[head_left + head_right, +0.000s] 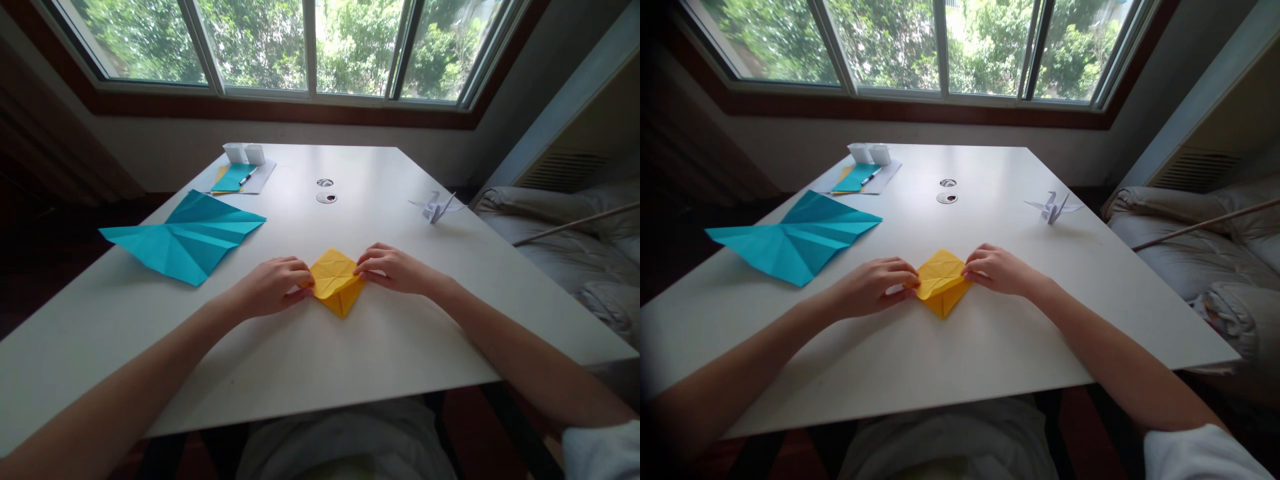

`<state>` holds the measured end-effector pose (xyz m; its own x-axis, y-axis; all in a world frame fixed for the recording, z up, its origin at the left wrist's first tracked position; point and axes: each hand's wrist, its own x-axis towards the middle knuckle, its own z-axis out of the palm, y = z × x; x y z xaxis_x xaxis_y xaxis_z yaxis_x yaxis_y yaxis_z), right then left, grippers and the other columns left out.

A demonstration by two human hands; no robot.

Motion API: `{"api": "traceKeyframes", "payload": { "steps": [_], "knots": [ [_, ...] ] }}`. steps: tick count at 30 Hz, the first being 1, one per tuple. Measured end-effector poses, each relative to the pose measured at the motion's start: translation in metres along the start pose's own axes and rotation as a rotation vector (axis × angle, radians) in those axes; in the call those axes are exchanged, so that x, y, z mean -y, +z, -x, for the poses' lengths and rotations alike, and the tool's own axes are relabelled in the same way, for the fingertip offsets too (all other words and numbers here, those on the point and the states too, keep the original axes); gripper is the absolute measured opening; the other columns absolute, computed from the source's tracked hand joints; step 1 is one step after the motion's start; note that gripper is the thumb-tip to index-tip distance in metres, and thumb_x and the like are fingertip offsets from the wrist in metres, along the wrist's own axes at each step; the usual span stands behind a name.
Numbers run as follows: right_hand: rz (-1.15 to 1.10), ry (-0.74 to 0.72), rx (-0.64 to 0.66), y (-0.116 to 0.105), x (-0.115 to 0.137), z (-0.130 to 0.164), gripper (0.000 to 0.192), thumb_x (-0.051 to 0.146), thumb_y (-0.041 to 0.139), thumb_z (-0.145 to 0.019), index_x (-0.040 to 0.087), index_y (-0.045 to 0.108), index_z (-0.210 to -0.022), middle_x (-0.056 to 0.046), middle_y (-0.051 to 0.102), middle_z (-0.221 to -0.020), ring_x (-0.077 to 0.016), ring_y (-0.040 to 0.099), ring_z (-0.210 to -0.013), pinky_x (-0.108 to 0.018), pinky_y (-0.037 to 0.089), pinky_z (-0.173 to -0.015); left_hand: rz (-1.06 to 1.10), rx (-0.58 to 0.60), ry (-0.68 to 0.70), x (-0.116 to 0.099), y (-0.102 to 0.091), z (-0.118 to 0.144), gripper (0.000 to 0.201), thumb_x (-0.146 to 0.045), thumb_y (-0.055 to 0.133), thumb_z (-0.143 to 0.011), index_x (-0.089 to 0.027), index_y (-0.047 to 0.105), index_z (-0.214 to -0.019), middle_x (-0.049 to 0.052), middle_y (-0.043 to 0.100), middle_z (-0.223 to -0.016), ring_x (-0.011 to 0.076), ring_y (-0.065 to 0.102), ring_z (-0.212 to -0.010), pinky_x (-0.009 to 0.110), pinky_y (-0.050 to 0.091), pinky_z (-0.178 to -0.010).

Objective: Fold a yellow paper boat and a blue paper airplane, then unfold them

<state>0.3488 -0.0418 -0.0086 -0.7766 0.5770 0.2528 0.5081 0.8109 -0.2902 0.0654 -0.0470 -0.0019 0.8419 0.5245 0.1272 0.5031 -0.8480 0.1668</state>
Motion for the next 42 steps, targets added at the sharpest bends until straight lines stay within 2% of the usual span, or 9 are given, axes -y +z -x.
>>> {"api": "traceKeyframes", "payload": {
  "steps": [4,8,18,28,32,35,37,40,42],
  "knots": [
    [0.001,-0.004,-0.018,0.001,0.002,-0.002,0.022,0.025,0.045,-0.088,0.018,0.066,-0.088,-0.008,0.066,-0.091,-0.0182,0.055,-0.088,-0.030,0.047,-0.077,-0.036,-0.014,-0.017,-0.003,0.000,0.000,0.021,-0.034,0.047,-0.086,-0.021,0.063,-0.090,0.005,0.064,-0.095,0.0169,0.058,-0.086,0.027,0.048,-0.072],
    [0.003,0.106,-0.069,0.004,0.005,-0.005,0.022,0.022,0.044,-0.088,0.015,0.064,-0.085,-0.009,0.066,-0.082,-0.0174,0.057,-0.080,-0.029,0.047,-0.072,-0.058,-0.032,-0.051,-0.009,0.000,0.000,0.027,-0.044,0.051,-0.082,-0.021,0.064,-0.088,0.005,0.065,-0.092,0.0179,0.058,-0.084,0.025,0.048,-0.066],
    [-0.019,0.105,-0.046,0.003,0.006,-0.005,0.016,0.026,0.050,-0.084,0.018,0.065,-0.086,-0.006,0.067,-0.080,-0.0172,0.058,-0.080,-0.029,0.045,-0.073,0.092,-0.102,-0.233,-0.013,0.008,-0.005,0.021,-0.025,0.043,-0.085,-0.017,0.063,-0.080,0.004,0.064,-0.084,0.0124,0.058,-0.068,0.021,0.045,-0.060],
    [-0.140,0.388,-0.154,0.011,0.004,-0.004,0.012,0.023,0.055,-0.077,0.019,0.064,-0.083,-0.002,0.065,-0.076,-0.0116,0.058,-0.068,-0.022,0.043,-0.062,0.279,-0.149,-0.505,-0.002,0.007,-0.004,0.019,-0.032,0.052,-0.078,-0.018,0.063,-0.084,0.001,0.065,-0.072,0.0123,0.058,-0.060,0.021,0.045,-0.054],
    [-0.178,0.502,-0.159,0.011,0.006,-0.007,0.022,0.024,0.059,-0.074,0.021,0.061,-0.096,0.001,0.065,-0.075,-0.0105,0.056,-0.063,-0.022,0.043,-0.060,0.249,-0.129,-0.530,-0.002,0.008,-0.004,0.018,-0.032,0.052,-0.078,-0.019,0.061,-0.088,0.000,0.064,-0.072,0.0126,0.057,-0.060,0.022,0.045,-0.054],
    [-0.197,0.516,-0.150,0.013,0.005,-0.007,0.029,0.025,0.059,-0.074,0.023,0.056,-0.103,0.002,0.063,-0.074,-0.0110,0.056,-0.063,-0.023,0.043,-0.061,0.154,-0.137,-0.496,-0.005,0.011,-0.005,0.021,-0.029,0.052,-0.079,-0.020,0.059,-0.097,0.002,0.064,-0.082,0.0145,0.057,-0.064,0.025,0.046,-0.055],
    [-0.151,0.477,-0.144,0.015,0.003,-0.006,0.027,0.023,0.057,-0.076,0.023,0.057,-0.103,0.001,0.062,-0.076,-0.0127,0.056,-0.068,-0.025,0.044,-0.065,0.046,-0.160,-0.385,-0.007,0.013,-0.005,0.026,-0.024,0.048,-0.082,-0.022,0.058,-0.106,0.006,0.062,-0.097,0.0183,0.058,-0.081,0.029,0.049,-0.064],
    [-0.004,0.336,-0.153,0.019,0.003,-0.006,0.024,0.019,0.055,-0.078,0.024,0.061,-0.101,-0.003,0.061,-0.087,-0.0168,0.054,-0.082,-0.030,0.044,-0.074,-0.087,-0.123,-0.150,-0.012,0.015,-0.006,0.035,-0.013,0.040,-0.086,-0.027,0.055,-0.115,0.007,0.056,-0.117,0.0222,0.050,-0.105,0.037,0.046,-0.082],
    [0.096,0.219,-0.129,0.020,0.007,-0.006,0.026,0.015,0.050,-0.081,0.025,0.063,-0.102,-0.006,0.058,-0.098,-0.0187,0.052,-0.089,-0.033,0.042,-0.080,-0.127,-0.064,-0.061,-0.014,0.017,-0.006,0.038,-0.010,0.038,-0.087,-0.025,0.053,-0.118,0.006,0.056,-0.121,0.0219,0.049,-0.109,0.039,0.044,-0.088]
  ]
}}
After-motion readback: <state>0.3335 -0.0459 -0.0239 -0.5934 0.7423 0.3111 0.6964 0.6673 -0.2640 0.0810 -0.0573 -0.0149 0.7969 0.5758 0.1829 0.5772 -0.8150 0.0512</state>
